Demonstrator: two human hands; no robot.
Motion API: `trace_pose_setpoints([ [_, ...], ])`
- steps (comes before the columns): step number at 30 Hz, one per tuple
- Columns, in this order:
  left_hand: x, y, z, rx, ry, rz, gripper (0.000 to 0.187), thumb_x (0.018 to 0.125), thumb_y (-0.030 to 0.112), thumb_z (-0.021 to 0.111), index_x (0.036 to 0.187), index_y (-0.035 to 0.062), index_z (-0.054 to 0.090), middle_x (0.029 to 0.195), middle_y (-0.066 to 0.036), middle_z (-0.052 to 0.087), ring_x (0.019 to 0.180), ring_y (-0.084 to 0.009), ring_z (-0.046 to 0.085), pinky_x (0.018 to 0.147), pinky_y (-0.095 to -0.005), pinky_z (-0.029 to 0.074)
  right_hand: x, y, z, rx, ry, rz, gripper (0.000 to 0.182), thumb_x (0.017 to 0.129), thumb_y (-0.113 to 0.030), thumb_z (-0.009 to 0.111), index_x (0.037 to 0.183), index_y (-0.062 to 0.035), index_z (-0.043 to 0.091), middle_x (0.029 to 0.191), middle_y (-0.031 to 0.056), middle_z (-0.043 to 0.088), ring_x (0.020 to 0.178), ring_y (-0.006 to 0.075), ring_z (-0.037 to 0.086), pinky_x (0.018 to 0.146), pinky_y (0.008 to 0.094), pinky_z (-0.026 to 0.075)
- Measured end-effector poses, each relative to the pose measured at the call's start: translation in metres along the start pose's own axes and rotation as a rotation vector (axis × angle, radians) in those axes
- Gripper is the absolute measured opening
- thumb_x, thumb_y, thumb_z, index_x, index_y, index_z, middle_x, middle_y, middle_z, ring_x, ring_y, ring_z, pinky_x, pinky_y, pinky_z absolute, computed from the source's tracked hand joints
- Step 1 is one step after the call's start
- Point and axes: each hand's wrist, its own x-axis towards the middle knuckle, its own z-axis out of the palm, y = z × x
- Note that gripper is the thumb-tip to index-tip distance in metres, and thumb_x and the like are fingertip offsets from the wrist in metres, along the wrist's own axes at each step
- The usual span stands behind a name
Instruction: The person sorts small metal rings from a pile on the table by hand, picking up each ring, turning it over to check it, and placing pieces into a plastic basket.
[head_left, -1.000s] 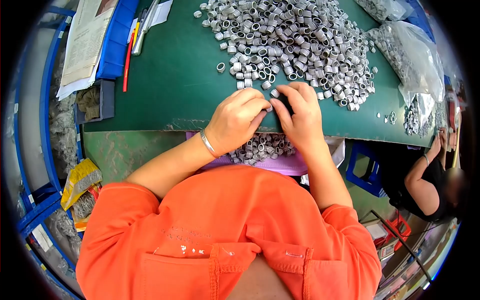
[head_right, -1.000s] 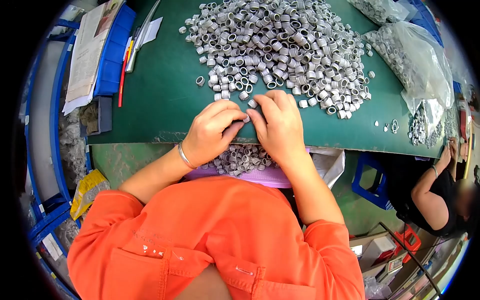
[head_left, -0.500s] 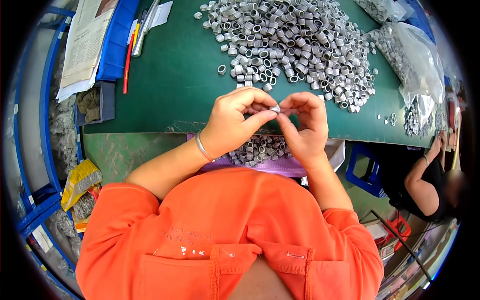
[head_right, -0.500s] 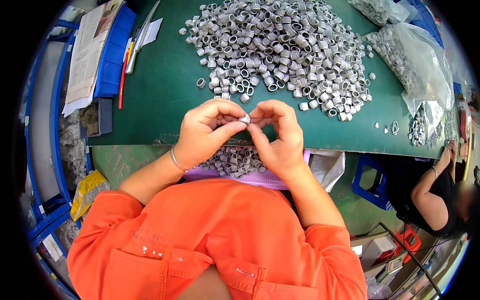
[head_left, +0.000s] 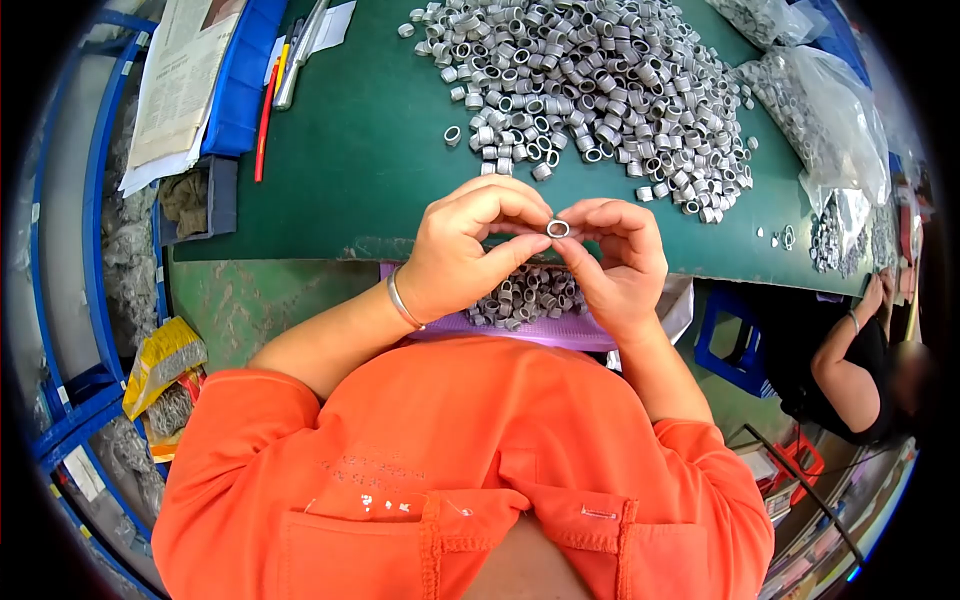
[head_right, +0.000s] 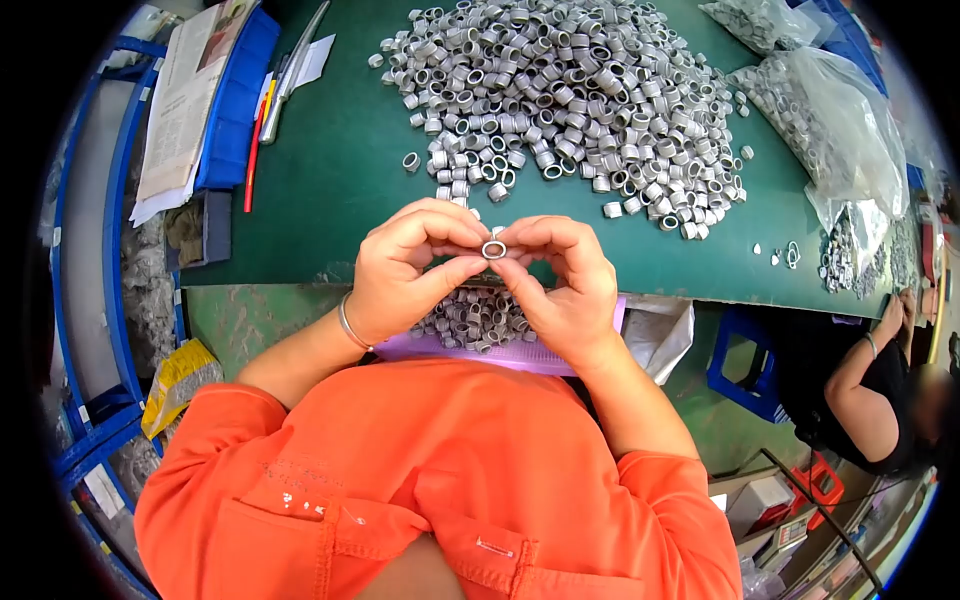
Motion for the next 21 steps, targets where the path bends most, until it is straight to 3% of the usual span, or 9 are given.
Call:
trace_pose_setpoints([
  [2, -0.001, 0.004, -0.005, 0.155, -0.052, 0.106, 0.02, 0.072, -0.009, 0.068, 0.088, -0.0008, 0.061, 0.097, -0.011, 0.059, 0.087, -0.0185, 0.062, 0.076, -0.0291, 0.053, -0.004, 0.0, 0.0, -0.049, -0.016, -0.076, 0.019, 0.074, 0.011, 0.066, 0.087, 0.0003, 0.058, 0.09, 0.0119, 0.063, 0.081, 0.0185, 0.063, 0.069, 0.0258, 0.052],
  [4, -0.005, 0.011, -0.01, 0.359, -0.136, 0.237, 0.017, 0.067, -0.004, 0.073, 0.079, 0.0039, 0.063, 0.086, -0.008, 0.062, 0.082, -0.0213, 0.061, 0.069, -0.03, 0.05, 0.001, -0.01, -0.011, -0.452, -0.295, -0.309, 0.022, 0.07, 0.014, 0.063, 0.086, -0.0002, 0.058, 0.09, 0.0127, 0.063, 0.08, 0.0237, 0.063, 0.069, 0.0294, 0.051],
  [5, -0.01, 0.013, -0.014, 0.38, -0.221, 0.231, 0.017, 0.067, -0.003, 0.073, 0.078, 0.004, 0.063, 0.086, -0.008, 0.062, 0.081, -0.0215, 0.061, 0.069, -0.0301, 0.05, -0.002, -0.011, -0.016, -0.464, -0.418, -0.281, 0.023, 0.068, 0.015, 0.061, 0.085, -0.001, 0.058, 0.091, 0.0135, 0.062, 0.08, 0.0278, 0.062, 0.068, 0.0327, 0.05],
  [8, -0.018, 0.007, -0.026, 0.464, -0.342, 0.235, 0.016, 0.067, -0.002, 0.072, 0.077, 0.0038, 0.062, 0.085, -0.008, 0.061, 0.076, -0.0212, 0.059, 0.066, -0.0305, 0.048, -0.007, -0.002, -0.025, -0.659, -0.293, -0.255, 0.02, 0.069, 0.012, 0.061, 0.085, -0.0003, 0.06, 0.086, 0.0132, 0.06, 0.077, 0.0286, 0.06, 0.066, 0.0336, 0.049],
  [11, -0.018, 0.002, -0.024, 0.632, -0.092, 0.083, 0.015, 0.069, -0.001, 0.072, 0.08, 0.0018, 0.061, 0.084, -0.008, 0.057, 0.071, -0.0214, 0.057, 0.063, -0.0295, 0.047, 0.003, 0.004, -0.013, -0.797, -0.173, -0.158, 0.02, 0.07, 0.004, 0.068, 0.088, 0.0003, 0.06, 0.085, 0.0131, 0.057, 0.076, 0.0295, 0.058, 0.064, 0.0345, 0.048],
  [14, 0.002, -0.013, -0.01, 0.761, 0.039, 0.233, 0.018, 0.07, -0.002, 0.071, 0.085, 0.0003, 0.061, 0.087, -0.01, 0.056, 0.072, -0.0239, 0.058, 0.062, -0.0319, 0.048, 0.015, 0.015, -0.008, -0.941, -0.249, -0.298, 0.022, 0.07, 0.0, 0.072, 0.089, -0.0011, 0.061, 0.086, 0.0116, 0.056, 0.072, 0.0274, 0.058, 0.06, 0.0324, 0.048],
  [17, 0.004, -0.021, -0.011, 0.807, 0.001, 0.233, 0.018, 0.069, -0.002, 0.071, 0.085, 0.0003, 0.061, 0.087, -0.01, 0.055, 0.072, -0.0254, 0.058, 0.063, -0.0323, 0.048, 0.016, 0.01, -0.011, -0.524, -0.231, 0.11, 0.021, 0.073, 0.005, 0.07, 0.09, -0.0006, 0.061, 0.087, 0.0065, 0.058, 0.067, 0.0124, 0.06, 0.058, 0.0249, 0.049],
  [18, 0.003, -0.02, -0.011, 0.802, 0.0, 0.229, 0.018, 0.069, -0.002, 0.071, 0.085, 0.0003, 0.061, 0.087, -0.01, 0.055, 0.072, -0.0254, 0.058, 0.063, -0.0323, 0.048, 0.009, 0.016, -0.013, -0.136, -0.144, 0.277, 0.02, 0.075, 0.009, 0.067, 0.092, 0.0025, 0.059, 0.087, 0.0055, 0.06, 0.074, 0.011, 0.062, 0.065, 0.0233, 0.053],
  [21, 0.001, -0.015, -0.012, 0.766, 0.011, 0.157, 0.018, 0.068, -0.002, 0.071, 0.082, 0.0014, 0.06, 0.086, -0.01, 0.055, 0.073, -0.0253, 0.059, 0.062, -0.0322, 0.049, 0.003, 0.008, -0.02, 0.15, -0.122, 0.46, 0.021, 0.076, 0.011, 0.066, 0.094, 0.0054, 0.057, 0.089, 0.009, 0.062, 0.08, 0.0141, 0.064, 0.071, 0.0245, 0.055],
])
